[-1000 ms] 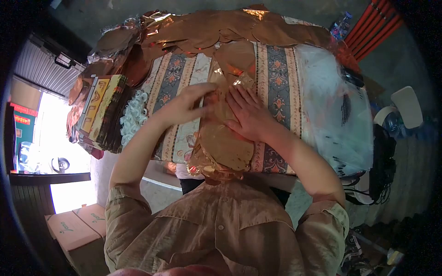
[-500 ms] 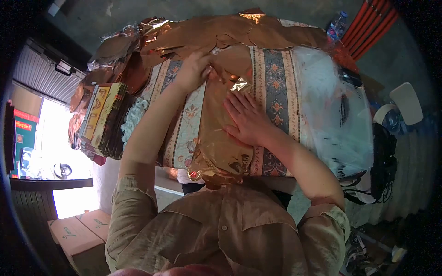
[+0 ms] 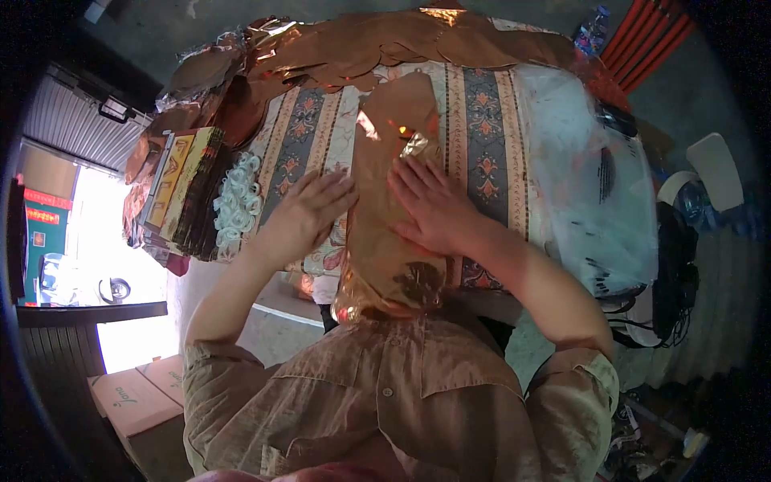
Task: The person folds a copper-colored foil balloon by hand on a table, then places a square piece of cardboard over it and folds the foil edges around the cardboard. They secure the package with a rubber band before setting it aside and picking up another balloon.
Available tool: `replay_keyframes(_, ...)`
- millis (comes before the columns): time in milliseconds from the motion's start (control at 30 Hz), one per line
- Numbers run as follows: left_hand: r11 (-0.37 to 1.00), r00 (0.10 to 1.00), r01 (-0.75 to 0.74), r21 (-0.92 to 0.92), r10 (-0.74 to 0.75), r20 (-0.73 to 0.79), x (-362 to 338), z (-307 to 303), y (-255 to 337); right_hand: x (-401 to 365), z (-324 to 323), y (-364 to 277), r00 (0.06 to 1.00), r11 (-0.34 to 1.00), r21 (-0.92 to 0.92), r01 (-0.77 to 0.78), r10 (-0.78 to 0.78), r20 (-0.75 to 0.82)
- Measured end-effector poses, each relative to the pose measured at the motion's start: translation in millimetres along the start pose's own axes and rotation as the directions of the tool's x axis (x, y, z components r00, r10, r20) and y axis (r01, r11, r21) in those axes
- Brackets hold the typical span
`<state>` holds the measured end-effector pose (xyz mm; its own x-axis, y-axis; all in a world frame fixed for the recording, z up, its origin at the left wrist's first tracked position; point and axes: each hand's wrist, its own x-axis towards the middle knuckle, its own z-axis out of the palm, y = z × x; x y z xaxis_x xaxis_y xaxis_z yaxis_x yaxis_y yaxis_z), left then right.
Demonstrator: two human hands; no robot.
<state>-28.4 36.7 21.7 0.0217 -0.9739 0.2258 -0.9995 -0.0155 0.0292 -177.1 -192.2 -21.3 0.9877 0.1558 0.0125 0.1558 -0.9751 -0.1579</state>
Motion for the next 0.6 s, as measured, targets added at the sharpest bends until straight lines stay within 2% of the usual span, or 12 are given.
replay_keyframes(67,0.986,0.998,0.052,-0.161,-0.047,0.035,-18,-7,22,-12,5,-11,0.999,0.999,0.039,0.027,-0.025,-0.045)
replay_keyframes(100,0.985,0.998,0.053,-0.161,-0.047,0.036,-26,-8,31,-18,4,-16,0.999,0.999,0.04,0.027,-0.025,-0.044)
replay_keyframes(167,0.958,0.997,0.067,-0.28,-0.051,0.065,-39,-10,46,-26,1,-25,0.998,0.997,0.065,0.045,-0.042,-0.045)
replay_keyframes(200,0.957,0.999,0.045,-0.285,-0.048,-0.005,-42,-8,51,-30,1,-30,0.998,0.997,0.066,0.046,-0.043,-0.045)
replay_keyframes(233,0.957,0.999,0.047,-0.285,-0.051,-0.005,-44,-7,55,-33,1,-34,0.997,0.996,0.07,0.052,-0.049,-0.055)
replay_keyframes(300,0.989,0.99,-0.023,-0.144,0.002,-0.141,-48,-2,60,-37,0,-41,0.996,0.995,0.07,0.066,-0.061,-0.065)
replay_keyframes(333,0.99,0.99,-0.018,-0.142,-0.002,-0.143,-51,6,61,-39,-1,-44,0.996,0.995,0.081,0.065,-0.061,-0.058)
replay_keyframes(400,0.994,0.954,-0.076,-0.078,0.05,-0.295,-51,16,60,-41,0,-48,0.996,0.994,0.086,0.071,-0.066,-0.053)
replay_keyframes(467,0.99,0.948,-0.102,-0.095,0.068,-0.311,-48,14,57,-42,4,-50,0.991,0.994,0.06,0.088,-0.081,-0.111)
replay_keyframes(533,0.985,0.942,-0.134,-0.113,0.091,-0.323,-43,11,51,-43,4,-51,0.992,0.994,0.071,0.082,-0.075,-0.104)
replay_keyframes(600,0.968,0.948,-0.219,-0.127,0.18,-0.261,-39,10,45,-43,4,-50,0.993,0.994,0.083,0.073,-0.065,-0.099)
